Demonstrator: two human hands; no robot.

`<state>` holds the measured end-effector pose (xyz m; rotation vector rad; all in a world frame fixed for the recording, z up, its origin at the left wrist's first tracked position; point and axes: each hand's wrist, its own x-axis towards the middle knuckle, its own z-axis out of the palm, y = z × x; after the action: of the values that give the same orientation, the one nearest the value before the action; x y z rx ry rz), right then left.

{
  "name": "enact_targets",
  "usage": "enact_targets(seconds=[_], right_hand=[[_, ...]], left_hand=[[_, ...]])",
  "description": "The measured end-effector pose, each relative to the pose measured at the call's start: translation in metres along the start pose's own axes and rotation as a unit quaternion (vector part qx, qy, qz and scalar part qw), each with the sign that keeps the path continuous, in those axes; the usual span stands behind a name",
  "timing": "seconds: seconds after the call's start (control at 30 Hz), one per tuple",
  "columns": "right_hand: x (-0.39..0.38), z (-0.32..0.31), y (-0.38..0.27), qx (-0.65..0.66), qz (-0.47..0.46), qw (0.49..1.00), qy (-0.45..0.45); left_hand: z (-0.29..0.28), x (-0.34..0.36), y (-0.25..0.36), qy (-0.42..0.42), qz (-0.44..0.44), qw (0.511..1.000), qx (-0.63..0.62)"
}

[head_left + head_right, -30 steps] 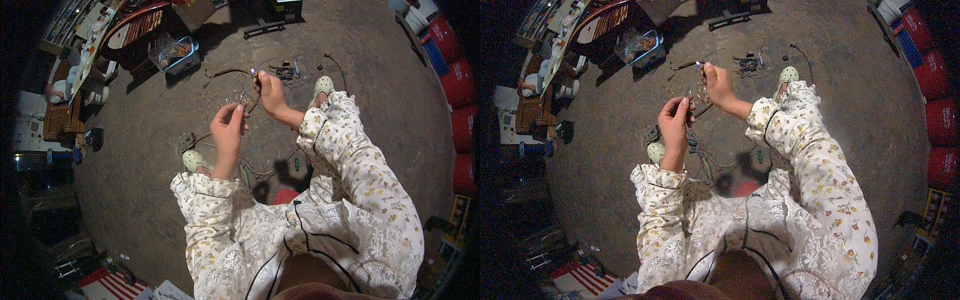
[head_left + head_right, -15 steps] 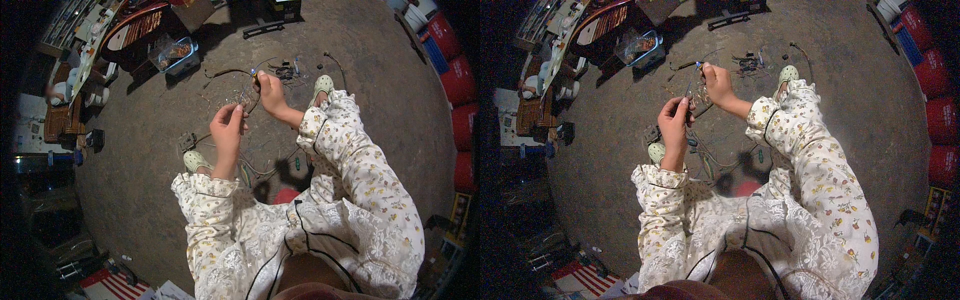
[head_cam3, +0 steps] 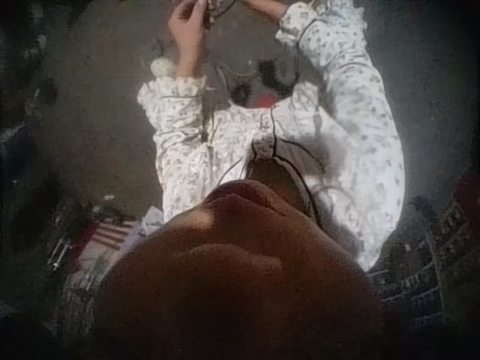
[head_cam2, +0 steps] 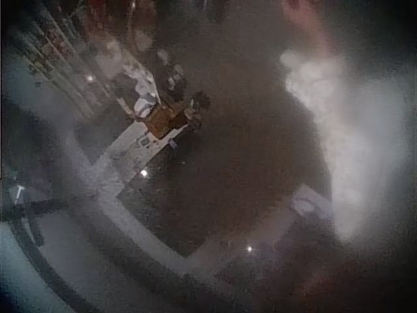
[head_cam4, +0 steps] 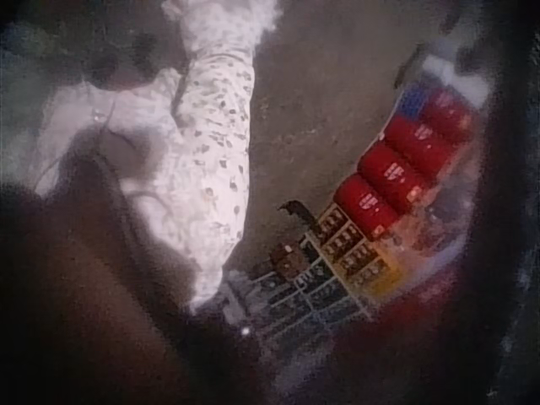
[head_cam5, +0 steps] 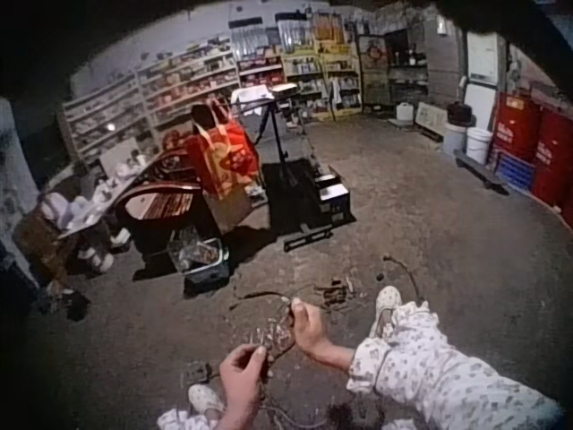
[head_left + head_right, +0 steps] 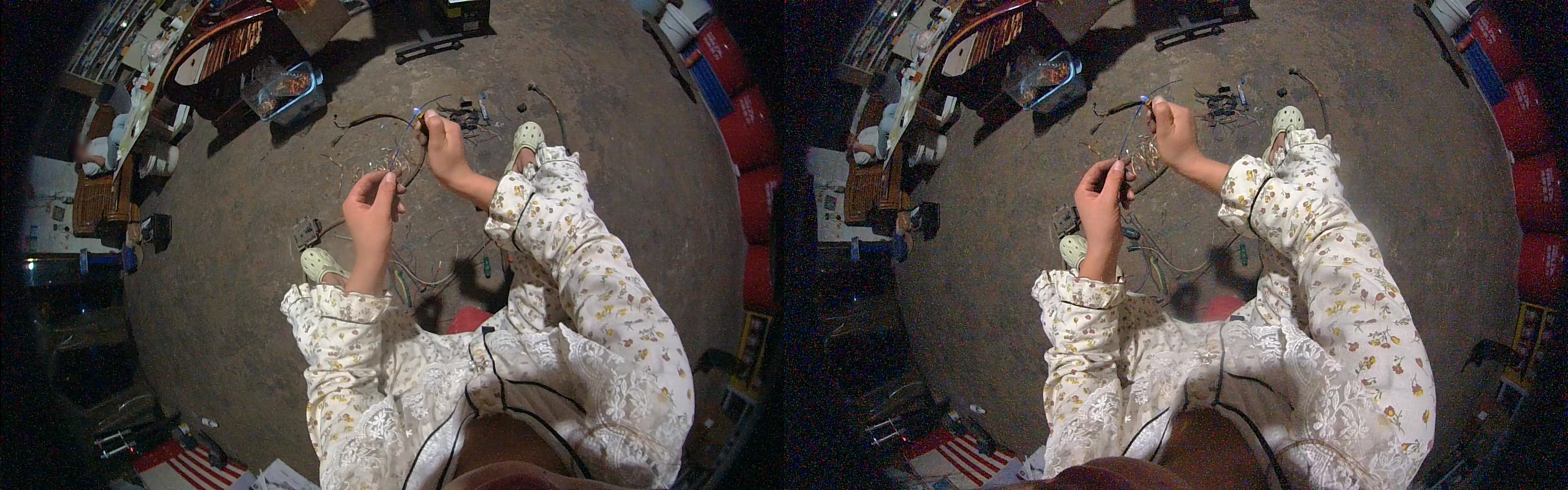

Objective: The person sits on the floor and uses a lighter to heat and shrink plastic tubing around wire connections. They repeatedly ignite the lighter, apply flame to the tubing, and adjust the wires with both hands.

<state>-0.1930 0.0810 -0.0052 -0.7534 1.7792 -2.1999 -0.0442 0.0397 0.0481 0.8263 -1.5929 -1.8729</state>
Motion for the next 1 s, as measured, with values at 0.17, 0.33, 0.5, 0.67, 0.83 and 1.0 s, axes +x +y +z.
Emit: enact_targets(seconds=[0.17, 0.33, 0.5, 0.67, 0.83, 1.0], right_hand=[[0.004, 0.000, 0.002, -0.020, -0.037, 0.999, 0.033], [0.006, -0.004, -0.001, -0.041, 0.009, 0.999, 0.020], [0.009, -0.006, -0.001, -0.014, 0.011, 0.999, 0.048], [0.009, -0.004, -0.007, -0.004, 0.049, 0.997, 0.062], [0.014, -0.009, 0.002, -0.003, 0.058, 0.995, 0.086], [0.015, -0.008, -0.001, 0.033, 0.061, 0.992, 0.108]], left_hand=[[-0.001, -0.001, 0.000, -0.003, -0.001, 1.000, -0.009], [-0.002, -0.002, -0.001, -0.001, 0.002, 1.000, -0.007], [0.000, -0.004, 0.002, 0.003, -0.005, 1.000, 0.001], [-0.003, -0.003, 0.001, 0.009, 0.000, 1.000, 0.001], [-0.004, -0.003, 0.000, 0.010, 0.003, 1.000, -0.004], [-0.006, -0.003, 0.000, 0.013, 0.008, 1.000, -0.005]])
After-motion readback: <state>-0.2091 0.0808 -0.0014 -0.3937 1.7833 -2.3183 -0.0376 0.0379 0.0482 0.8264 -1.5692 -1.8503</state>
